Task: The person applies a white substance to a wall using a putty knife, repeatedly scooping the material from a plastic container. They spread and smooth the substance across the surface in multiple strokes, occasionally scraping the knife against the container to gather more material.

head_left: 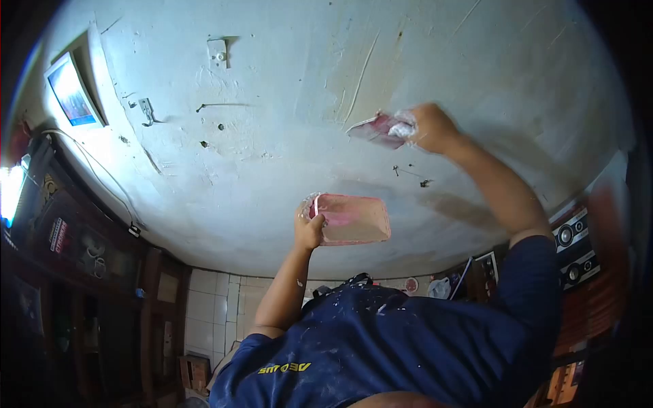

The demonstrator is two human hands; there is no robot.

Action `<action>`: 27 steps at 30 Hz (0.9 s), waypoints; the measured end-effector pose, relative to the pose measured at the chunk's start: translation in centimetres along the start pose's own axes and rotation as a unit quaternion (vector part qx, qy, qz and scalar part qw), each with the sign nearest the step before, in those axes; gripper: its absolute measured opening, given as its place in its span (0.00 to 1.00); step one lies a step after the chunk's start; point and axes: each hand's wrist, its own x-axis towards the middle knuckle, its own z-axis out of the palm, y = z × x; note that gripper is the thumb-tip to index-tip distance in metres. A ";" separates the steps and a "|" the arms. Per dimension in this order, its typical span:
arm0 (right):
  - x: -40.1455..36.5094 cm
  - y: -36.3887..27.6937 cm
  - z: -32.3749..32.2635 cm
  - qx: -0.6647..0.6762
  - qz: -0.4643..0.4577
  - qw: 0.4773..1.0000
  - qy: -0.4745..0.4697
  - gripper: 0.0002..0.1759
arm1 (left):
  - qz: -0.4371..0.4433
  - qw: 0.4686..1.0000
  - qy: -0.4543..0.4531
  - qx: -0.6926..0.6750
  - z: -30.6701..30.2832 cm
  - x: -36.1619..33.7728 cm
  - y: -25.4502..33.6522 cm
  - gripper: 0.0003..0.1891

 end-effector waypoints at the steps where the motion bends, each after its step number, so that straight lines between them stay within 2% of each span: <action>1: 0.1 0.8 3.4 -0.039 -0.030 0.999 0.014 0.11 | -0.058 0.996 0.002 -0.070 0.2 0.0 0.2 0.21; 3: 0.3 0.8 4.4 -0.112 -0.002 0.994 -0.015 0.10 | -0.059 0.997 0.000 -0.052 0.4 -0.1 0.2 0.21; 4: 0.9 2.0 3.4 -0.110 0.006 0.994 0.013 0.10 | -0.057 0.998 0.000 -0.037 0.2 0.0 0.4 0.20; 6: 2.2 3.8 -2.5 -0.109 0.056 0.988 0.097 0.12 | -0.056 0.998 0.000 -0.038 0.0 0.2 0.5 0.20; 7: 2.5 4.0 -6.6 -0.169 0.089 0.975 0.116 0.13 | -0.057 0.997 0.001 -0.046 0.1 0.2 0.4 0.20; 8: 2.8 6.4 -9.1 -0.138 0.099 0.972 0.162 0.14 | -0.061 0.997 0.001 -0.046 0.2 0.1 0.3 0.20; 10: 2.1 5.9 -14.5 -0.165 0.014 0.948 0.271 0.15 | -0.039 0.999 0.018 -0.027 0.4 0.4 0.1 0.20; 11: 1.7 6.1 -14.7 -0.163 0.017 0.949 0.269 0.15 | -0.027 0.999 0.025 -0.017 0.4 0.5 0.0 0.20; 13: 0.3 5.9 -14.5 -0.110 0.006 0.957 0.268 0.14 | -0.045 0.998 0.024 -0.029 0.4 0.4 -0.3 0.20; 14: -0.5 4.3 -13.7 0.013 0.045 0.994 0.102 0.13 | -0.059 0.997 0.023 -0.043 0.5 0.4 -0.4 0.20; 15: -1.3 4.8 -9.4 0.274 0.082 0.953 0.101 0.11 | -0.061 0.997 0.023 -0.043 0.5 0.3 -0.8 0.20; 16: -2.2 2.6 -7.9 0.019 0.021 0.998 0.051 0.10 | -0.053 0.997 0.023 -0.049 0.5 0.4 -1.2 0.20; 17: -2.3 3.6 -4.0 -0.011 0.027 0.999 -0.023 0.14 | -0.042 0.997 0.022 -0.055 0.6 0.4 -1.6 0.20; 19: -2.9 3.1 2.7 -0.006 -0.033 0.999 -0.037 0.12 | -0.048 0.997 0.011 -0.056 0.6 0.4 -2.2 0.20; 20: -2.7 4.0 5.2 -0.061 -0.064 0.996 -0.032 0.11 | -0.051 0.997 0.001 -0.057 0.7 0.5 -2.2 0.20; 21: -2.3 4.4 4.8 -0.060 -0.061 0.996 -0.028 0.11 | -0.050 0.997 -0.003 -0.054 0.8 0.4 -1.6 0.20; 23: -0.5 5.5 2.7 -0.112 0.002 0.994 -0.012 0.09 | -0.069 0.998 -0.004 -0.009 1.2 0.3 0.2 0.20; 25: 0.9 6.1 -4.3 -0.155 0.032 0.984 0.083 0.11 | -0.073 0.997 0.003 -0.009 0.9 0.1 -1.2 0.21; 27: 1.3 6.7 -11.0 -0.112 0.037 0.978 0.171 0.14 | -0.032 0.998 0.013 -0.047 1.1 0.3 -1.9 0.22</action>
